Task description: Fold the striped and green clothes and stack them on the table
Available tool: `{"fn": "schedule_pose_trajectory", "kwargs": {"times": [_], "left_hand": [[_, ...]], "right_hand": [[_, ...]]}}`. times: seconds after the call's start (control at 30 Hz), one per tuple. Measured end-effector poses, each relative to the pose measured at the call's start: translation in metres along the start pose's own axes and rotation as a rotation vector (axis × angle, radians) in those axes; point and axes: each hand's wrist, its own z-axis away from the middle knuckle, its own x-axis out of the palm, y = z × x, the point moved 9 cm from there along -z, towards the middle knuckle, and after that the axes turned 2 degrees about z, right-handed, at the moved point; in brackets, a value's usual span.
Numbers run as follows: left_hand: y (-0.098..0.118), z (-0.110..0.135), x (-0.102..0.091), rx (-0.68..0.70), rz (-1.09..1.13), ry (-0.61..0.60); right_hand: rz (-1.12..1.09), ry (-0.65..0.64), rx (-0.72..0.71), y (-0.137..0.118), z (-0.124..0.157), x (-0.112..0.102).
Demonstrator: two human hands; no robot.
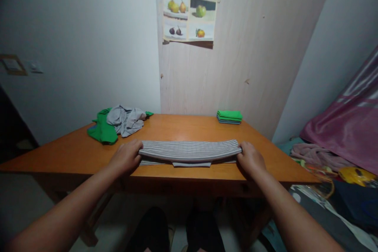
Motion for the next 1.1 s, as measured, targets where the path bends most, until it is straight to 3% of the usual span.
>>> {"fn": "schedule_pose_trajectory", "kwargs": {"times": [0.13,0.23,0.37,0.47,0.7,1.1], "left_hand": [[-0.010,-0.019,-0.022,-0.089,-0.023,0.134],[-0.013,-0.014,-0.022,-0.090,-0.033,0.174],[-0.007,0.007,0.005,0.025,-0.003,0.043],[-0.007,0.015,0.015,0.025,0.004,0.003],[-0.008,0.017,0.012,0.020,-0.020,-0.034],[-0.028,0.041,0.006,0.048,0.077,-0.048]], "right_hand": [[-0.013,0.134,0.048,-0.006,-0.023,-0.025],[-0.026,0.196,0.050,-0.001,-0.017,-0.025],[-0.015,0.019,-0.028,0.010,0.006,0.012],[-0.003,-0.068,-0.027,0.017,0.013,0.029],[-0.013,-0.068,-0.058,0.022,0.006,0.032],[-0.036,-0.096,-0.055,0.058,0.014,0.025]]}}
